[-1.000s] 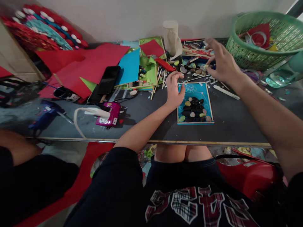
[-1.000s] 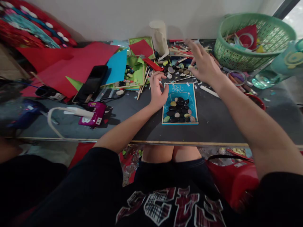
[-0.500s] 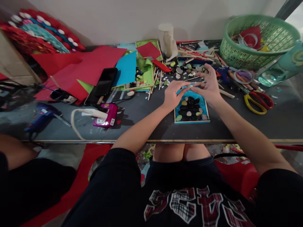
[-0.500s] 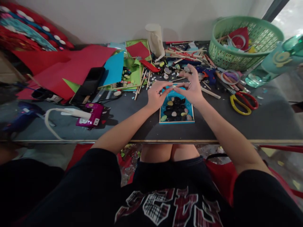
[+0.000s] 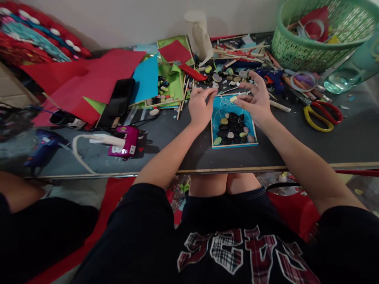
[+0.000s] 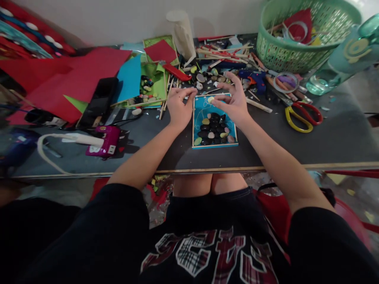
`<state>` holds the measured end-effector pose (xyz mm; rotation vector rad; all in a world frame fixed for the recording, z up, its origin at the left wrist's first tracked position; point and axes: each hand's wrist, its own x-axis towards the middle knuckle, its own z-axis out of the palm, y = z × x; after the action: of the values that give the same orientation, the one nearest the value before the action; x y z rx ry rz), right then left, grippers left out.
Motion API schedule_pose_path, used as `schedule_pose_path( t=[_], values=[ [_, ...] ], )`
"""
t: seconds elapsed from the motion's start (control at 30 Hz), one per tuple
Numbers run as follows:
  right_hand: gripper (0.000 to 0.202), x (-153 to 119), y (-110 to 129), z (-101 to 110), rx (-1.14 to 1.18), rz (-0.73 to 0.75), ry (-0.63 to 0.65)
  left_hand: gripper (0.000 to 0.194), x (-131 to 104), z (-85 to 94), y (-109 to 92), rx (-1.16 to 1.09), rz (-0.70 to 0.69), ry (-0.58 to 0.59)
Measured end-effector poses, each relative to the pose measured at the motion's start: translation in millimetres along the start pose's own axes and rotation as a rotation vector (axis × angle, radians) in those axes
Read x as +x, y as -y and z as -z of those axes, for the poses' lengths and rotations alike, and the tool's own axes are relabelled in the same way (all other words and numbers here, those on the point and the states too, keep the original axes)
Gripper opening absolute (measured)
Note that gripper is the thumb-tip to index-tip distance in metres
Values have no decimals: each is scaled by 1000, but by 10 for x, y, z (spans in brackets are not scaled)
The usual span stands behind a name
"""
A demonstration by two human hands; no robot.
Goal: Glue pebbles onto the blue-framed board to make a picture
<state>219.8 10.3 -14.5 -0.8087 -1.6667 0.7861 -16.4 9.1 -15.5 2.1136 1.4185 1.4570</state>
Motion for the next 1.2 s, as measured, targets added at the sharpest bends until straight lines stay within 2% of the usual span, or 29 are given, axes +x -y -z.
schedule_pose_path(
  t=[0.1, 0.17, 0.27, 0.33, 0.4, 0.47, 0.63, 0.83, 0.97, 1.07, 1.2],
  values=[
    [100, -5, 75, -4, -91, 61, -57, 46, 97, 15, 293, -22, 34, 64],
    [96, -8, 172, -6, -194, 128, -113, 48, 137, 34, 335, -41, 27, 74],
    [82, -21, 314, -26, -331, 272, -144, 56, 125, 39, 153, -149, -23, 119],
    [68, -36, 361, -54, -398, 330, -136, 63, 80, 10, -27, -291, -45, 237],
    [63, -53, 358, -86, -449, 337, -126, 68, 35, -37, -159, -417, -54, 351],
    [65, -68, 322, -111, -468, 329, -107, 68, 9, -83, -210, -480, -57, 396],
    [64, -75, 262, -123, -454, 348, -54, 66, 11, -136, -165, -491, -51, 359],
    [74, -51, 327, -109, -459, 334, -5, 62, -18, -154, -197, -482, -70, 312],
    [77, -60, 361, -131, -486, 332, 26, 56, -6, -171, -142, -465, -72, 255],
    [75, -71, 375, -155, -434, 347, 44, 53, 21, -191, -62, -489, -65, 259],
    [71, -66, 360, -148, -356, 301, -8, 58, 31, -219, -10, -511, -60, 293]
  ],
)
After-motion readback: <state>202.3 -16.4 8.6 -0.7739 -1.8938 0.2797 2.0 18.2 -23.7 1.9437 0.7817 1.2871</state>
